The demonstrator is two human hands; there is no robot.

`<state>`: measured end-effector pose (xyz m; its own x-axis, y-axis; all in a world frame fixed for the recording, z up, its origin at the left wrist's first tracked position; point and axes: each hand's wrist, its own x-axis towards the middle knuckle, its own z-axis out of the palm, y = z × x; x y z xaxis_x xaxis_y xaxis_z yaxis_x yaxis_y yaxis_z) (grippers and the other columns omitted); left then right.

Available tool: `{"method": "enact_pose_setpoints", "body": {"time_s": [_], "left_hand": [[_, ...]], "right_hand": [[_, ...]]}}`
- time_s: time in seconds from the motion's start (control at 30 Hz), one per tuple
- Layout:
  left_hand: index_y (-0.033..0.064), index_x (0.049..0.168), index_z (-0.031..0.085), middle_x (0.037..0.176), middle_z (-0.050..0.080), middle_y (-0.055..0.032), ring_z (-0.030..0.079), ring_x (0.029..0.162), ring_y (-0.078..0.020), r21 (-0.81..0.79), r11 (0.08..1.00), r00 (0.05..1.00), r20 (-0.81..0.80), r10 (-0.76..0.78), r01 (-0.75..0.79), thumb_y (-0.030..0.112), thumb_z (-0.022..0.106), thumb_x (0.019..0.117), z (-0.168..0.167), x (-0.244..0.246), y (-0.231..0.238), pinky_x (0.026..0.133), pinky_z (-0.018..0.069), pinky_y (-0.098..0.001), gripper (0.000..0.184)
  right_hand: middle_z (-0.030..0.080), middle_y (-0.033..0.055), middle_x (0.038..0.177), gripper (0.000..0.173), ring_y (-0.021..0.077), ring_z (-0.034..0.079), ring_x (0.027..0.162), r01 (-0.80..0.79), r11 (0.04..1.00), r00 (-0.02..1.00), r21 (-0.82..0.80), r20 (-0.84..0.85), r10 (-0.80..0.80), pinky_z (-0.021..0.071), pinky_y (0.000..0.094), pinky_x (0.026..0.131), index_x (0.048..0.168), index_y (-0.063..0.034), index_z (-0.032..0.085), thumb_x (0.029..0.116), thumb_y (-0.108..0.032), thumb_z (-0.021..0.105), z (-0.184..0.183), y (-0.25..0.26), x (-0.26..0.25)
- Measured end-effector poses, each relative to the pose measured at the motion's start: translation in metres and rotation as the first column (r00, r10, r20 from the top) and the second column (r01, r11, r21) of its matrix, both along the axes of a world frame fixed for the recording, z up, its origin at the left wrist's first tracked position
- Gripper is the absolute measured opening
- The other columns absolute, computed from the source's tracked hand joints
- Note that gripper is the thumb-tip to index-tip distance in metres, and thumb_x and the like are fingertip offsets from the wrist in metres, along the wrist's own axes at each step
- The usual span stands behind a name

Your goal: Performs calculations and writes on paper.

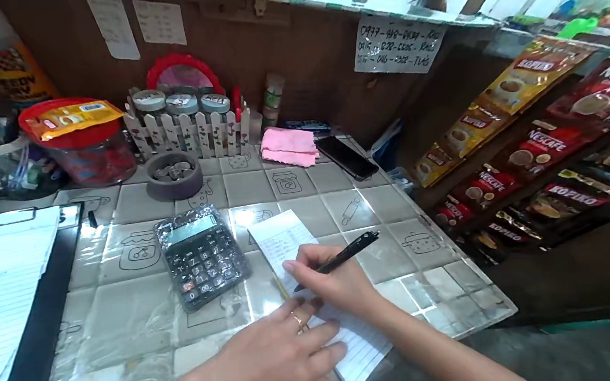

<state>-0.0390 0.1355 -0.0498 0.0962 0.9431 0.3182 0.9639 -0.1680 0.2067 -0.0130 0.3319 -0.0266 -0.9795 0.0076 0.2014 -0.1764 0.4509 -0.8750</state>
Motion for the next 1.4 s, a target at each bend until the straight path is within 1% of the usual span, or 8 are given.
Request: {"method": "enact_pose_setpoints", "body": {"time_s": [0.13, 0.37, 0.47, 0.53, 0.67, 0.77, 1.0, 1.4], "left_hand": [[0.0156, 0.137, 0.061, 0.144, 0.06, -0.0097, 0.05, 0.139, -0.0355, 0.002, 1.0, 1.0, -0.005, -0.002, 0.002, 0.036, 0.04, 0.1101, -0.0003, 0.0008, -0.0004, 0.114, 0.0417, -0.0522, 0.04], [0.0164, 0.137, 0.06, 0.145, 0.059, -0.0072, 0.049, 0.14, -0.0353, -0.015, 1.0, 1.0, 0.001, 0.02, -0.02, 0.036, 0.038, 0.1107, -0.0007, 0.0036, -0.0011, 0.112, 0.0412, -0.057, 0.039], [0.0171, 0.137, 0.06, 0.146, 0.059, -0.0056, 0.05, 0.14, -0.035, -0.021, 0.999, 0.999, -0.013, 0.038, -0.038, 0.036, 0.038, 0.1107, 0.0003, 0.0054, -0.0016, 0.11, 0.0426, -0.0578, 0.039], [0.0169, 0.136, 0.06, 0.145, 0.059, -0.0061, 0.05, 0.139, -0.0353, -0.018, 0.999, 0.999, -0.012, 0.04, -0.04, 0.04, 0.038, 0.1102, 0.0005, 0.0058, -0.002, 0.109, 0.0425, -0.058, 0.042], [0.0155, 0.138, 0.059, 0.145, 0.059, -0.0078, 0.049, 0.14, -0.0364, -0.034, 0.999, 0.999, 0.004, 0.042, -0.041, 0.054, 0.034, 0.1079, 0.0028, 0.0064, -0.0023, 0.11, 0.0412, -0.0598, 0.055], [0.0154, 0.138, 0.059, 0.145, 0.059, -0.008, 0.049, 0.14, -0.0367, -0.029, 0.999, 0.999, -0.005, 0.045, -0.045, 0.057, 0.033, 0.1069, 0.0023, 0.0064, -0.0023, 0.11, 0.0417, -0.0597, 0.059], [0.0147, 0.139, 0.059, 0.145, 0.059, -0.0089, 0.049, 0.14, -0.0368, -0.03, 0.999, 0.999, -0.013, 0.041, -0.041, 0.058, 0.033, 0.1065, 0.0027, 0.0066, -0.0021, 0.109, 0.0424, -0.0602, 0.059], [0.0152, 0.14, 0.058, 0.146, 0.058, -0.0082, 0.049, 0.14, -0.037, -0.048, 0.998, 0.999, -0.011, 0.045, -0.045, 0.057, 0.033, 0.1067, 0.0037, 0.0066, -0.0022, 0.11, 0.0415, -0.0606, 0.059]], "right_hand": [[0.054, -0.0027, 0.057, 0.029, 0.0057, 0.05, 0.049, 0.027, 0.999, 0.999, -0.026, -0.033, -0.028, 0.0395, 0.0206, 0.045, 0.071, -0.0131, 0.06, 0.0986, -0.023, 0.064, -0.007, 0.0022, 0.0007], [0.055, -0.005, 0.058, 0.025, 0.0035, 0.051, 0.049, 0.003, 0.999, 0.994, 0.032, -0.11, 0.001, 0.0406, 0.019, 0.044, 0.073, -0.013, 0.064, 0.0964, -0.021, 0.066, -0.009, -0.0001, -0.0008], [0.057, -0.0047, 0.059, 0.024, 0.0037, 0.052, 0.05, -0.011, 0.999, 0.995, 0.042, -0.103, 0.015, 0.0413, 0.0192, 0.044, 0.074, -0.0127, 0.066, 0.0965, -0.02, 0.066, -0.0091, -0.0004, -0.0005], [0.057, -0.0046, 0.059, 0.024, 0.0036, 0.052, 0.05, -0.011, 0.999, 0.995, 0.045, -0.102, 0.016, 0.0413, 0.0193, 0.044, 0.074, -0.0125, 0.066, 0.0966, -0.02, 0.066, -0.0093, -0.001, -0.0002], [0.057, -0.0042, 0.059, 0.023, 0.0038, 0.052, 0.05, -0.012, 0.999, 0.994, 0.04, -0.111, 0.017, 0.0419, 0.0191, 0.044, 0.074, -0.0116, 0.066, 0.0967, -0.018, 0.066, -0.0086, -0.002, -0.0004], [0.058, -0.0047, 0.06, 0.023, 0.0034, 0.053, 0.05, -0.015, 0.998, 0.993, 0.06, -0.118, 0.022, 0.0425, 0.019, 0.044, 0.075, -0.0116, 0.067, 0.0965, -0.019, 0.067, -0.0088, -0.002, -0.0009], [0.058, -0.0053, 0.06, 0.022, 0.0028, 0.054, 0.051, -0.012, 0.998, 0.996, 0.065, -0.086, 0.018, 0.0432, 0.0186, 0.044, 0.075, -0.0127, 0.067, 0.0965, -0.02, 0.066, -0.0068, -0.0018, -0.0007], [0.055, -0.0053, 0.058, 0.023, 0.0024, 0.05, 0.048, 0.002, 0.998, 0.997, 0.064, -0.083, 0.003, 0.0393, 0.0181, 0.042, 0.073, -0.0128, 0.065, 0.0953, -0.018, 0.065, -0.0055, -0.0018, -0.0009]]}}
